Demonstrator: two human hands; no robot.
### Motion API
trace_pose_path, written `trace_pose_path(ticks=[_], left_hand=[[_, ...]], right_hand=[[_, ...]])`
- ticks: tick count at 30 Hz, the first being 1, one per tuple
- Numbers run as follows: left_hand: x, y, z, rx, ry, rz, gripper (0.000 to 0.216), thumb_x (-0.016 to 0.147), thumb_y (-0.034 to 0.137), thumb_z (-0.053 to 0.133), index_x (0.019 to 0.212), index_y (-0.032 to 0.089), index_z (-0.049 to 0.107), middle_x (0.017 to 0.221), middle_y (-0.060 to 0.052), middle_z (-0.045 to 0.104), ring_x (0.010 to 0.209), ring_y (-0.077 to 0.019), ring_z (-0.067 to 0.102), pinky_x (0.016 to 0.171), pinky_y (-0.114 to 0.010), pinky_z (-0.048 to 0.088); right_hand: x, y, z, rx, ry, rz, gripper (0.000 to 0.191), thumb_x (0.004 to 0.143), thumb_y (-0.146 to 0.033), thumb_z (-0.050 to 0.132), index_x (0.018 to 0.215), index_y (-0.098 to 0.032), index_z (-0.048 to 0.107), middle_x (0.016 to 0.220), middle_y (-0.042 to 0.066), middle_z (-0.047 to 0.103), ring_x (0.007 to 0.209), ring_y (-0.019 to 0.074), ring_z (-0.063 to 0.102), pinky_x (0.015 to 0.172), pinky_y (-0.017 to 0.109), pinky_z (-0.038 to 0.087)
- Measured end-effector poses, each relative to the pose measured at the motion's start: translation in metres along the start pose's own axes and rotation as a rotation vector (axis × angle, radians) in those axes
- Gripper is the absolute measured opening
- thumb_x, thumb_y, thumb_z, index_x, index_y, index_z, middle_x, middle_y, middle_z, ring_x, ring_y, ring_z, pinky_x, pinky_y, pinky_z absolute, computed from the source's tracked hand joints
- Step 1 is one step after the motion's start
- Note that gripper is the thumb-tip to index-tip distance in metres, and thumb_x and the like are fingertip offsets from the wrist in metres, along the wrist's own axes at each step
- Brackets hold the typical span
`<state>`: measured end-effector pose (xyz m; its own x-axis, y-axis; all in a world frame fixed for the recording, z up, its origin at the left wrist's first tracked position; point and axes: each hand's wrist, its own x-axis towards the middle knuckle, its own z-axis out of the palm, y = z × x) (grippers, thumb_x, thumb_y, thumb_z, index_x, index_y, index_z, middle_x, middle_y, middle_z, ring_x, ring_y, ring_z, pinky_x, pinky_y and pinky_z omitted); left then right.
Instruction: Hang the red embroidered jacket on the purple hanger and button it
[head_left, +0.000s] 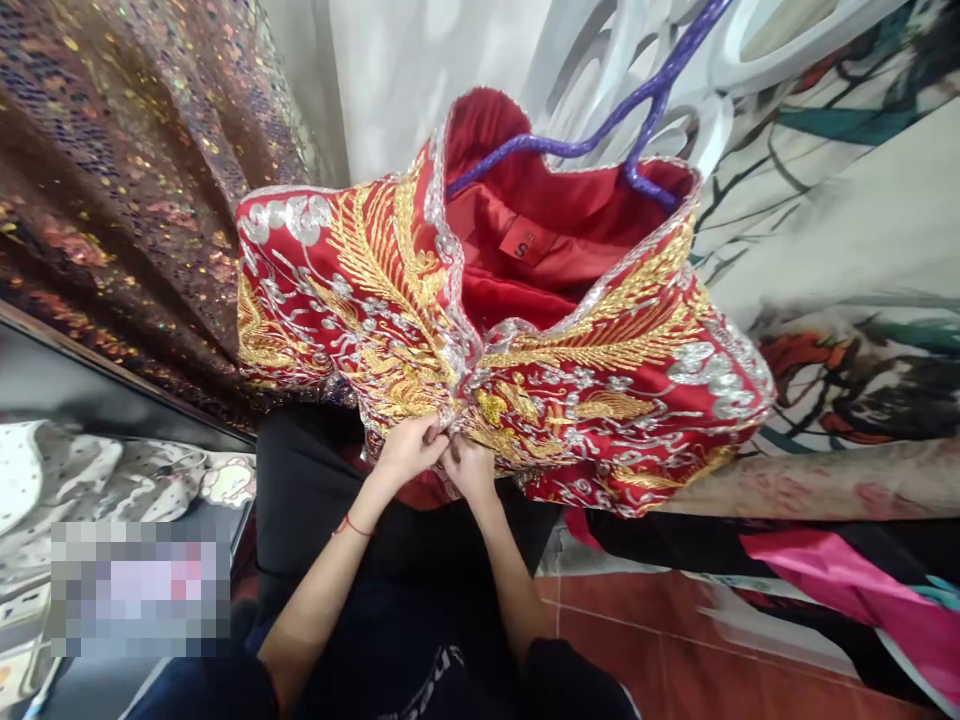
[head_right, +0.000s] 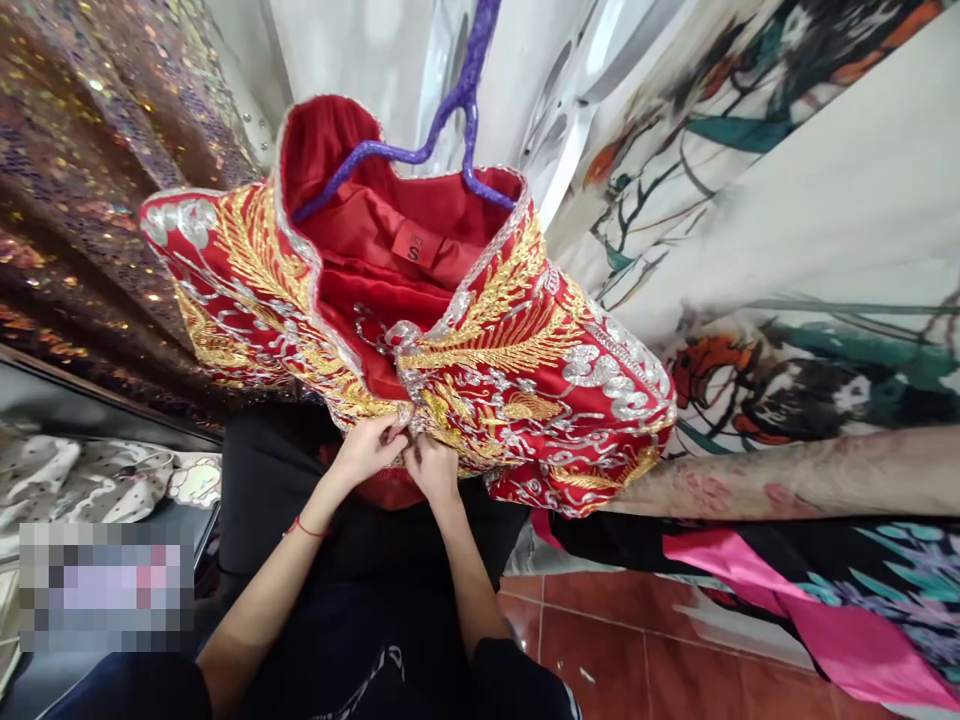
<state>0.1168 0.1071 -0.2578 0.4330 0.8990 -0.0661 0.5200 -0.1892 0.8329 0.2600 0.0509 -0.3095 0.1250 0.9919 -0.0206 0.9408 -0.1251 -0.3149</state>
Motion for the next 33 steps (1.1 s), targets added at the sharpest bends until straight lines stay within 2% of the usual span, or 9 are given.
trace_pose_path(ticks=[4, 9, 12, 15, 19, 23, 28, 30, 33], left_hand=[[0.021, -0.001, -0.001, -0.039, 0.026, 0.012, 0.024, 0.079, 0.024, 0.057, 0.064, 0.022, 0.038, 0.057, 0.005, 0.040, 0.055, -0.0138, 0.036, 0.062, -0.028, 0.024], [0.027, -0.036, 0.003, -0.207, 0.025, -0.054, 0.012, 0.074, 0.022, 0.061, 0.069, 0.022, 0.050, 0.063, 0.006, 0.050, 0.059, -0.0125, 0.041, 0.065, -0.026, 0.029], [0.014, -0.063, 0.014, -0.375, 0.019, -0.153, 0.017, 0.069, 0.024, 0.067, 0.064, 0.020, 0.051, 0.061, 0.007, 0.050, 0.058, -0.0104, 0.041, 0.063, -0.024, 0.030], [-0.003, -0.087, 0.029, -0.580, 0.099, -0.336, 0.024, 0.070, 0.031, 0.070, 0.064, 0.020, 0.049, 0.060, 0.006, 0.050, 0.060, -0.0103, 0.046, 0.064, -0.023, 0.036], [-0.016, -0.111, 0.040, -0.869, 0.208, -0.603, 0.026, 0.075, 0.041, 0.067, 0.075, 0.020, 0.054, 0.077, -0.005, 0.066, 0.075, -0.0171, 0.066, 0.072, -0.028, 0.051], [-0.013, -0.127, 0.041, -1.091, 0.323, -0.737, 0.025, 0.082, 0.043, 0.066, 0.080, 0.020, 0.056, 0.089, -0.008, 0.071, 0.089, -0.0178, 0.072, 0.083, -0.029, 0.055], [-0.011, -0.130, 0.044, -1.236, 0.375, -0.782, 0.012, 0.082, 0.023, 0.073, 0.088, 0.018, 0.064, 0.087, -0.005, 0.074, 0.083, -0.0121, 0.071, 0.079, -0.021, 0.055], [-0.013, -0.127, 0.046, -1.278, 0.342, -0.767, 0.015, 0.080, 0.015, 0.075, 0.093, 0.017, 0.069, 0.090, -0.004, 0.076, 0.080, -0.0109, 0.071, 0.077, -0.019, 0.055], [-0.018, -0.121, 0.048, -1.327, 0.241, -0.742, 0.022, 0.076, 0.009, 0.079, 0.096, 0.014, 0.074, 0.094, -0.006, 0.079, 0.080, -0.0129, 0.073, 0.078, -0.021, 0.058]], right_hand=[[0.015, -0.003, 0.008, 0.080, -0.043, -0.083, 0.019, 0.093, -0.027, 0.060, 0.100, -0.018, 0.075, 0.089, 0.006, 0.078, 0.079, 0.0150, 0.070, 0.070, 0.020, 0.043], [0.033, 0.001, 0.015, 0.164, -0.040, -0.038, 0.020, 0.097, -0.024, 0.053, 0.094, -0.017, 0.071, 0.089, 0.007, 0.076, 0.076, 0.0142, 0.067, 0.067, 0.020, 0.039], [0.022, 0.002, 0.022, 0.294, -0.055, -0.018, 0.025, 0.099, -0.028, 0.048, 0.089, -0.018, 0.068, 0.087, 0.006, 0.074, 0.076, 0.0131, 0.066, 0.069, 0.019, 0.039], [-0.003, 0.003, 0.035, 0.497, -0.117, 0.019, 0.026, 0.096, -0.032, 0.051, 0.078, -0.019, 0.064, 0.079, 0.003, 0.071, 0.073, 0.0124, 0.065, 0.071, 0.019, 0.040], [-0.032, 0.002, 0.062, 0.873, -0.239, 0.190, 0.024, 0.087, -0.044, 0.059, 0.077, -0.021, 0.058, 0.064, -0.002, 0.066, 0.058, 0.0133, 0.063, 0.062, 0.021, 0.045], [-0.035, -0.001, 0.084, 1.286, -0.245, 0.457, 0.035, 0.078, -0.053, 0.067, 0.091, -0.022, 0.055, 0.079, 0.002, 0.072, 0.070, 0.0182, 0.073, 0.061, 0.026, 0.052], [-0.024, -0.001, 0.091, 1.673, -0.128, 0.715, 0.023, 0.083, -0.043, 0.066, 0.081, -0.023, 0.054, 0.092, 0.007, 0.073, 0.100, 0.0209, 0.074, 0.079, 0.030, 0.059], [-0.023, -0.003, 0.092, 1.771, -0.073, 0.794, 0.017, 0.084, -0.036, 0.066, 0.081, -0.023, 0.056, 0.093, 0.005, 0.072, 0.101, 0.0180, 0.073, 0.078, 0.027, 0.059], [-0.025, -0.011, 0.095, 1.869, -0.040, 0.885, 0.009, 0.085, -0.028, 0.068, 0.083, -0.023, 0.060, 0.084, 0.001, 0.070, 0.085, 0.0129, 0.073, 0.069, 0.021, 0.057]])
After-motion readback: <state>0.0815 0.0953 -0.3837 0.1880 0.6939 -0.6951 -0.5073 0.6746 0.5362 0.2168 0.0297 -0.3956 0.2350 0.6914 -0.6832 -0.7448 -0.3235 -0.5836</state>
